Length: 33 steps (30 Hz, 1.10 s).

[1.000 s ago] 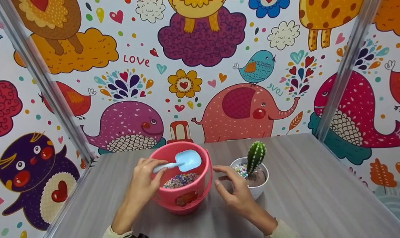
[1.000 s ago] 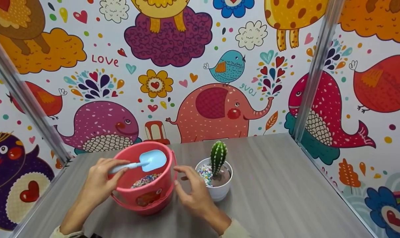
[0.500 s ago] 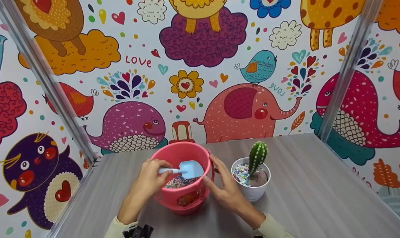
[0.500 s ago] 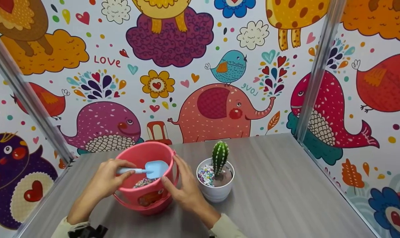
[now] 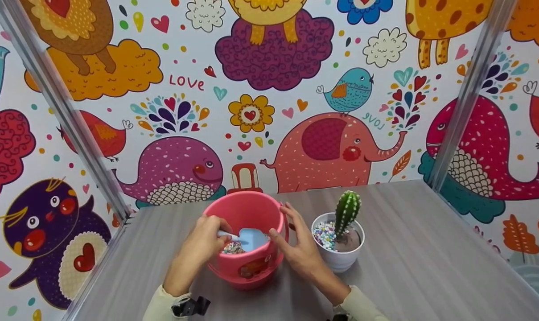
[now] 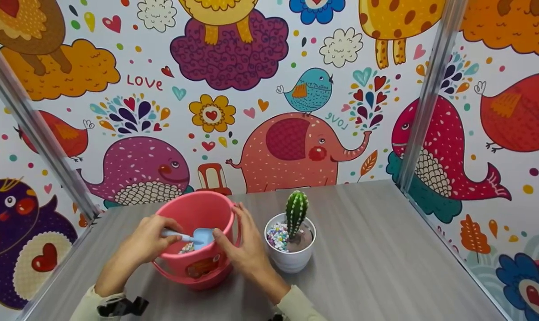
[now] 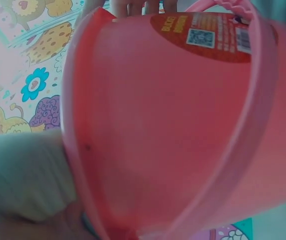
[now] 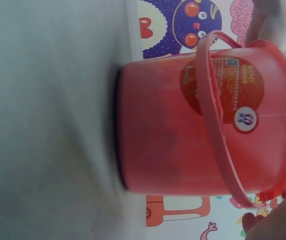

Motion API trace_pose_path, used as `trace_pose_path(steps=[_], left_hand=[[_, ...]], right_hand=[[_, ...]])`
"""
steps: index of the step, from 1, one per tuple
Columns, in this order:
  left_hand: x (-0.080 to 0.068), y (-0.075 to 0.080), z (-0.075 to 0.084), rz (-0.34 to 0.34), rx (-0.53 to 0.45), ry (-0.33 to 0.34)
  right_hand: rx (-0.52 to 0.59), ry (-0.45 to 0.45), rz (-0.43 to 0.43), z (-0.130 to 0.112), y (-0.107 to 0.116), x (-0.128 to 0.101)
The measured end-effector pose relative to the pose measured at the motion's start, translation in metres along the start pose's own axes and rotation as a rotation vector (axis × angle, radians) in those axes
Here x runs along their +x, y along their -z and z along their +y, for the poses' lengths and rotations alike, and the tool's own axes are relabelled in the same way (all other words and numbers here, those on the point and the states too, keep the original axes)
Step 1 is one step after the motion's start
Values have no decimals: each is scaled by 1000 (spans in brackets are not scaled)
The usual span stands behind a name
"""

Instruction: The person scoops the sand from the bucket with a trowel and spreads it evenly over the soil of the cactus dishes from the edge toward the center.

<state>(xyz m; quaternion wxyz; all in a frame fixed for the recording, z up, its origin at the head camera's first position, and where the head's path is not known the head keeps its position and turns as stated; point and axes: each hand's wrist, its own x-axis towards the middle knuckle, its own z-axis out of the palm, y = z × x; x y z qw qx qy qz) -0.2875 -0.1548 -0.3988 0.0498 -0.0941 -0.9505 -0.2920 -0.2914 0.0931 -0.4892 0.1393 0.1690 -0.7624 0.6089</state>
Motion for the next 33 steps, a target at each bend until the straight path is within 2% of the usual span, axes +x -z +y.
trace_pose_path(steps=[4, 6, 9, 11, 15, 19, 24, 28, 30, 33], left_hand=[[-1, 1, 3, 21, 54, -56], [-1, 0, 4, 49, 92, -98], [-1, -1, 6, 108, 185, -122], [-2, -3, 8, 153, 262, -106], [-2, -7, 15, 195, 380, -52], [1, -7, 19, 159, 416, -55], [5, -2, 19, 38, 417, -60], [10, 0, 19, -41, 456, -54], [12, -1, 20, -46, 493, -46], [17, -6, 20, -11, 571, -27]], right_hand=[[39, -25, -16, -5, -1, 3], [48, -35, -30, -6, 0, 4], [40, -58, -45, -6, 0, 3], [34, -69, -55, -6, 1, 3], [41, -68, -60, -6, 2, 4], [47, -57, -56, -6, 2, 5], [51, -64, -59, -5, 1, 4], [52, -77, -66, -5, 0, 3], [60, -79, -69, -5, 0, 3], [83, -78, -76, -5, -1, 2]])
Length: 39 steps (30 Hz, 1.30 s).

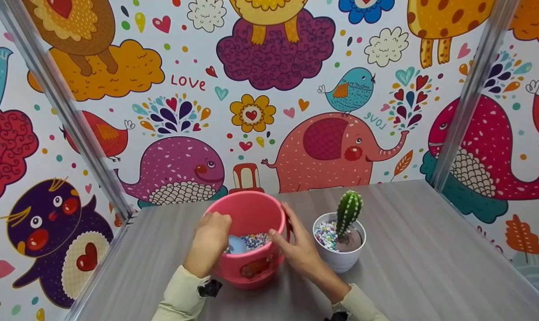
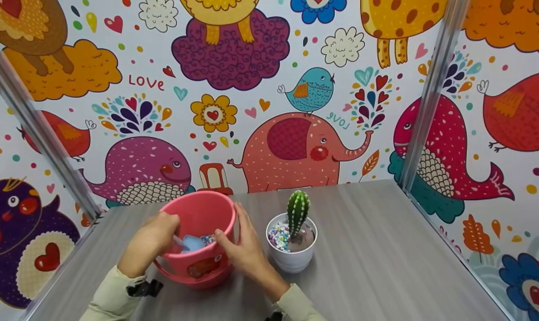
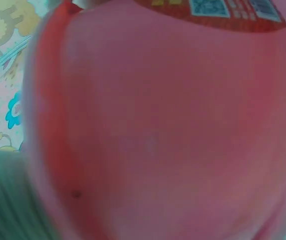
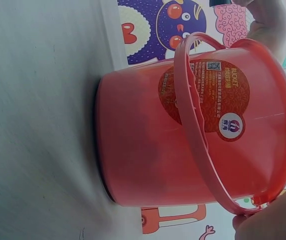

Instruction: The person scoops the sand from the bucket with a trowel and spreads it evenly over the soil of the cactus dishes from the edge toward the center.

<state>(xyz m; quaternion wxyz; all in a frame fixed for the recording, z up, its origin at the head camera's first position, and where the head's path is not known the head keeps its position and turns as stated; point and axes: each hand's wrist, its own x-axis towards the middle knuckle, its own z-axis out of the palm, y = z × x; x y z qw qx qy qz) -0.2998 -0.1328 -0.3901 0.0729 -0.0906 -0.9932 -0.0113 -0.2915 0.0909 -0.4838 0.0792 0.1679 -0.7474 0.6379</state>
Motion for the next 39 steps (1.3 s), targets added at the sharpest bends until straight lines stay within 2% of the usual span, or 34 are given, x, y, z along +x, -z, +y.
trace_pose_path(steps=[3, 5, 11, 14, 20, 23, 26, 30, 33, 39], left_hand=[[7, -8, 1, 45, 50, 21], [10, -14, 0, 67, 46, 7], [14, -21, -8, 103, -42, -117], [14, -19, -11, 60, -114, -144], [18, -16, -14, -115, -287, -167], [19, -18, -16, -142, -335, -180], [19, -18, -17, -128, -365, -196], [17, -20, -18, -58, -389, -247], [15, -21, -18, -10, -404, -258], [15, -23, -19, 7, -452, -225]], right_hand=[[21, 1, -5, 0, 0, 0], [16, -3, -8, 1, 1, 0], [2, -3, -3, 1, 1, 0], [-1, 1, 4, 1, 1, 1], [-1, -5, -4, 2, 1, 0], [2, -6, -12, 2, 1, -1], [5, -1, -17, 1, 1, -1], [12, 15, -23, 1, 1, 0], [16, 19, -27, 1, 0, 0], [16, 10, -26, 1, -1, -1]])
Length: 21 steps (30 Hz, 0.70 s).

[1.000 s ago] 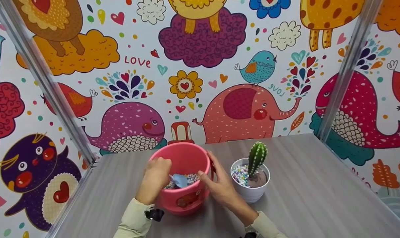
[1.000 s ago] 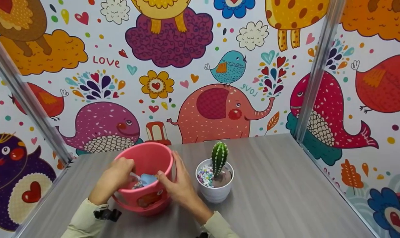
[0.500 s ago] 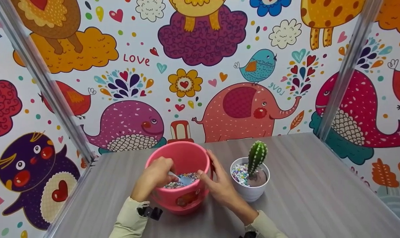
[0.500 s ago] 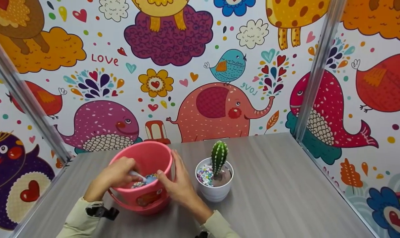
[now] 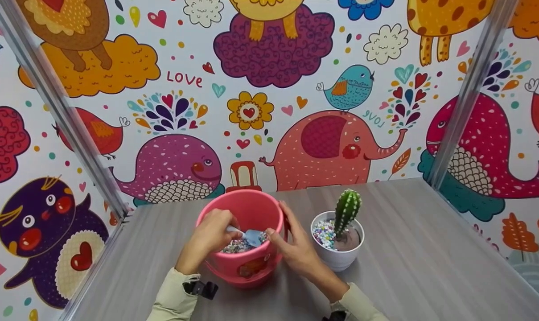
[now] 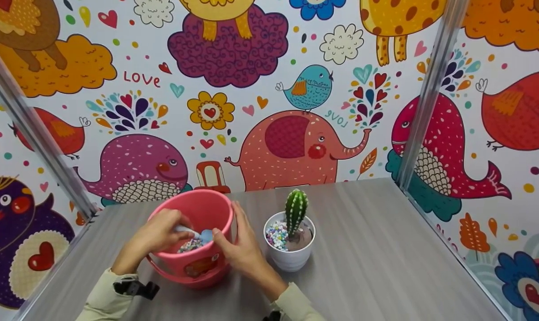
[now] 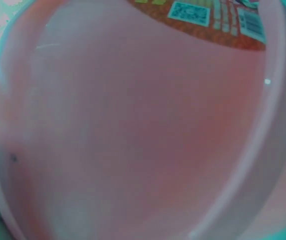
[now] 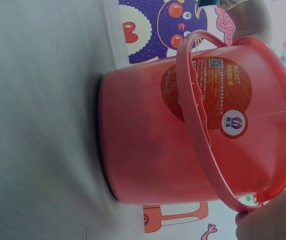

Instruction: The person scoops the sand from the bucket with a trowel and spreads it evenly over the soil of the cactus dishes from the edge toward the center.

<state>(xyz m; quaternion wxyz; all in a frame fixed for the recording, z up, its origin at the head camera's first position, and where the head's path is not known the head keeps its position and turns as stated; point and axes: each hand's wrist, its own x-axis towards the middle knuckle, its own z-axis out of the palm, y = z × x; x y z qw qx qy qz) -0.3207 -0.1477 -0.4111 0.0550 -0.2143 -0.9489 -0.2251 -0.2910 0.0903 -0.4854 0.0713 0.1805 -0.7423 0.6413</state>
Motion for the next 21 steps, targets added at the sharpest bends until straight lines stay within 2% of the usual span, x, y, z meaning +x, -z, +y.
trace_pose_path(steps=[9, 16, 21], left_hand=[[-1, 3, -1, -5, -19, 56], [-2, 9, -1, 19, -41, 5], [-6, 12, -2, 51, -50, 4]], right_hand=[[-35, 13, 6, -2, 0, 0], [-58, 38, 21, 0, 1, 0], [-73, 41, 23, 1, 2, 1]])
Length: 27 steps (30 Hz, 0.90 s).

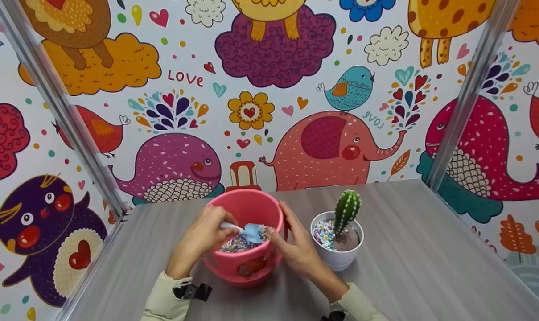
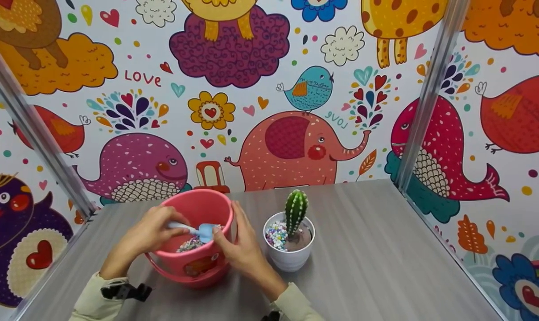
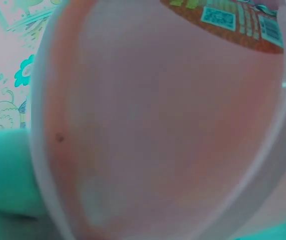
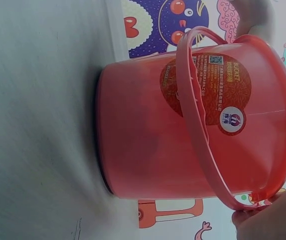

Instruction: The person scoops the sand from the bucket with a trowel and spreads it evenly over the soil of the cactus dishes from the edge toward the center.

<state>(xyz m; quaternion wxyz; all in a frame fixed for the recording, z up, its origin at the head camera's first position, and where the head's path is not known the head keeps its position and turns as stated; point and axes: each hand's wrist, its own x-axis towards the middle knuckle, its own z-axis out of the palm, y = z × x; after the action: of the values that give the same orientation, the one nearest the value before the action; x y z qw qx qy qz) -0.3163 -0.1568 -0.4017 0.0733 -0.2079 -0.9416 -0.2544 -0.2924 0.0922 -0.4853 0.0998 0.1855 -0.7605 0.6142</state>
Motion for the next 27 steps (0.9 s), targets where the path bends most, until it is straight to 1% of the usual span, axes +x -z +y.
trace_pose_path(steps=[3, 8, 11, 15, 19, 27], left_hand=[[-3, 3, 1, 36, -8, 9], [-8, 5, 2, 74, -13, 55], [-12, 5, 2, 102, -11, 54], [-16, 5, 2, 150, -12, 27], [-20, 5, 1, 184, -11, 16], [-26, 3, -1, 233, -12, 49]], right_hand=[[-5, 4, 4, -1, 0, 0], [-10, -4, 7, 0, 1, 0], [-9, -6, 4, 0, 1, 0], [-3, 4, 7, 0, 1, -1], [-5, 11, 12, 0, 0, 0], [-11, 27, 8, 2, 0, -1]])
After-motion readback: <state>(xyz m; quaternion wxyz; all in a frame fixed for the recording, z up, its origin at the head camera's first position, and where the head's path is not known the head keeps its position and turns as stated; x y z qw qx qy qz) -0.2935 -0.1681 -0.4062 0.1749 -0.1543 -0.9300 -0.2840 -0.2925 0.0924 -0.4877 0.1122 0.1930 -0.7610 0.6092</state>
